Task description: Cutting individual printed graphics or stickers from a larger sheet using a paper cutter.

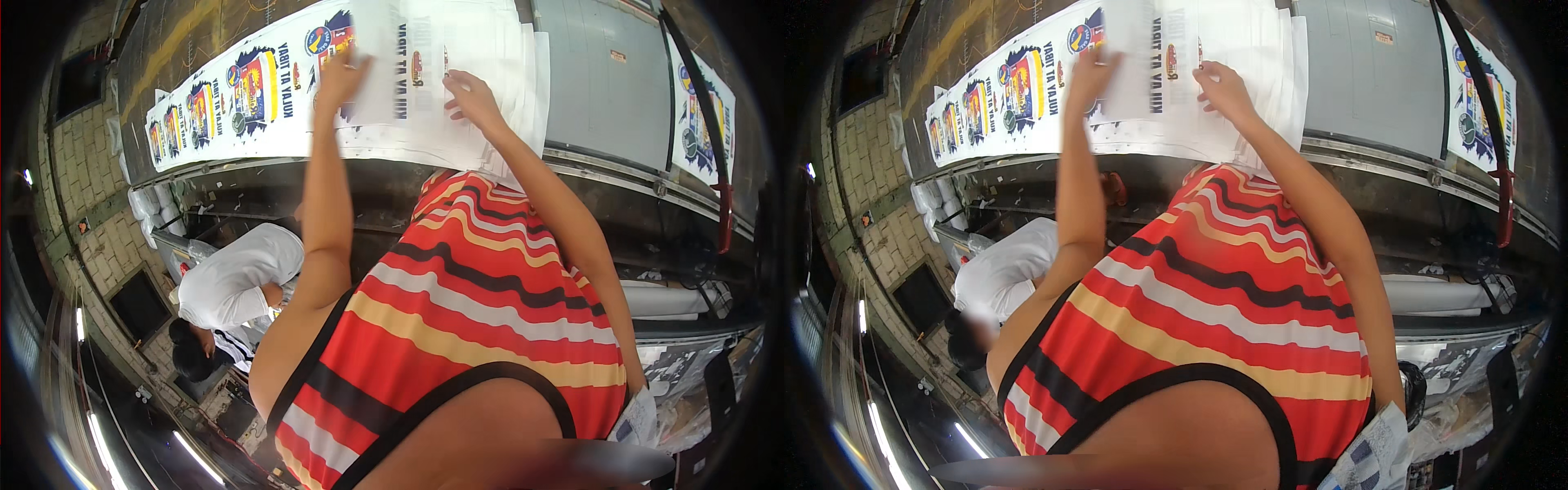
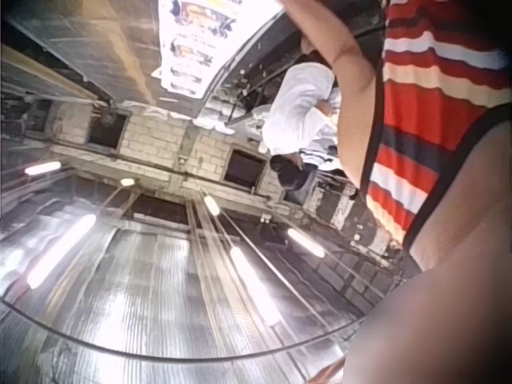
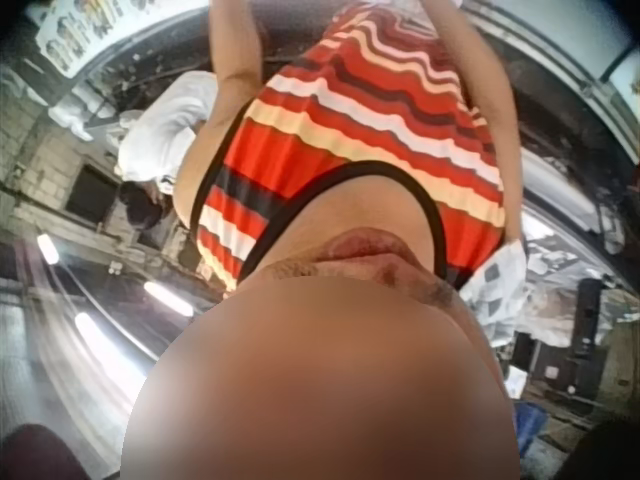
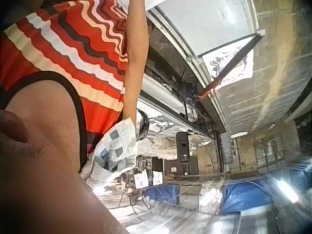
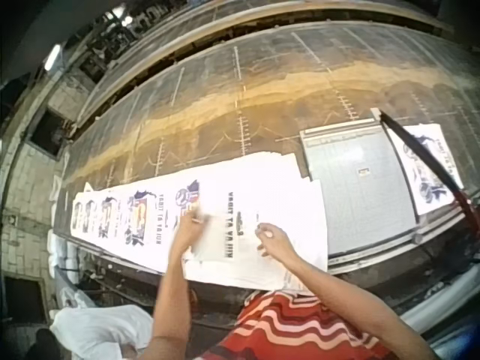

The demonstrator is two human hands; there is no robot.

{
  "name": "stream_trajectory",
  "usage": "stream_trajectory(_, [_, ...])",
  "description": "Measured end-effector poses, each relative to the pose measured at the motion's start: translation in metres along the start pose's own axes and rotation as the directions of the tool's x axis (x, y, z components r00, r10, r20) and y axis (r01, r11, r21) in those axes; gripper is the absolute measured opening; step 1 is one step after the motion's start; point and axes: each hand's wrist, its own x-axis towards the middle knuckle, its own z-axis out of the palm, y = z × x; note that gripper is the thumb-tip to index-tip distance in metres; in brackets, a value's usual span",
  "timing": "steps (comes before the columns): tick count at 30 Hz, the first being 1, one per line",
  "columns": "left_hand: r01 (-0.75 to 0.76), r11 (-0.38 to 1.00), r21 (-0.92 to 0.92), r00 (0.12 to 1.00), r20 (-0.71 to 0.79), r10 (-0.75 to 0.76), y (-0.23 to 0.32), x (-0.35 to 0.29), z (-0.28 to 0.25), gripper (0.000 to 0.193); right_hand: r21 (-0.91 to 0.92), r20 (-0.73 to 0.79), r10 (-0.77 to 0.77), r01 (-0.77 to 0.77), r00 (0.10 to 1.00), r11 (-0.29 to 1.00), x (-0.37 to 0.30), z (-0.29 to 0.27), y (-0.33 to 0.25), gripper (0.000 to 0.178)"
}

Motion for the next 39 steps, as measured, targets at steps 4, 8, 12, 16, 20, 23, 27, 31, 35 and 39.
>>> stream_trajectory(4, [0.214, 0.961, 0.174, 0.926, -0.35, -0.143, -0.016, 0.014, -0.184, 0.074, 0.033, 0.138, 0.078, -0.083, 0.987, 0.996, 0.0, -0.004, -0.003, 0.07])
stream_trajectory(8, [-0.19, 0.963, -0.189, 0.907, -0.41, 0.098, 0.034, -0.014, -0.316, 0.053, -0.01, 0.186, 0.146, -0.146, 0.972, 0.989, 0.02, 0.003, -0.003, 0.053])
stream_trajectory(12, [-0.252, 0.929, 0.272, 0.869, -0.359, 0.34, 0.101, -0.005, -0.263, 0.047, -0.279, 0.209, 0.115, -0.054, 0.971, 0.959, 0.031, 0.01, -0.003, 0.045])
stream_trajectory(16, [-0.355, 0.806, 0.474, 0.914, -0.004, 0.406, 0.093, 0.005, -0.073, 0.046, -0.179, 0.037, -0.028, 0.034, 0.999, 0.983, 0.016, 0.012, -0.003, 0.064])
stream_trajectory(20, [-0.476, 0.761, 0.441, 0.873, 0.131, 0.47, 0.054, -0.013, 0.059, 0.055, -0.056, 0.055, 0.009, -0.006, 0.998, 0.998, -0.005, 0.008, -0.006, 0.088])
stream_trajectory(23, [-0.352, 0.892, 0.283, 0.935, 0.061, 0.349, 0.046, -0.029, 0.095, 0.038, -0.004, 0.086, -0.009, 0.01, 0.996, 1.0, -0.009, 0.008, -0.006, 0.086])
stream_trajectory(27, [-0.093, 0.995, -0.041, 0.976, 0.194, 0.099, 0.045, -0.027, 0.089, 0.046, 0.041, 0.084, 0.018, -0.021, 0.996, 0.999, 0.006, 0.006, -0.001, 0.083])
stream_trajectory(31, [-0.308, 0.927, -0.214, 0.894, -0.397, 0.206, -0.019, 0.001, 0.04, 0.04, -0.021, 0.08, 0.147, -0.146, 0.986, 0.989, 0.026, 0.0, 0.003, 0.047])
stream_trajectory(35, [0.073, 0.99, 0.12, 0.749, -0.662, 0.025, -0.139, 0.018, -0.002, 0.062, -0.215, 0.204, 0.162, -0.117, 0.966, 0.97, 0.035, -0.004, 0.008, 0.039])
stream_trajectory(39, [0.462, 0.869, 0.18, 0.856, -0.346, -0.384, -0.212, -0.01, 0.031, 0.094, -0.218, 0.066, -0.07, 0.082, 0.995, 0.972, 0.025, 0.002, 0.013, 0.038])
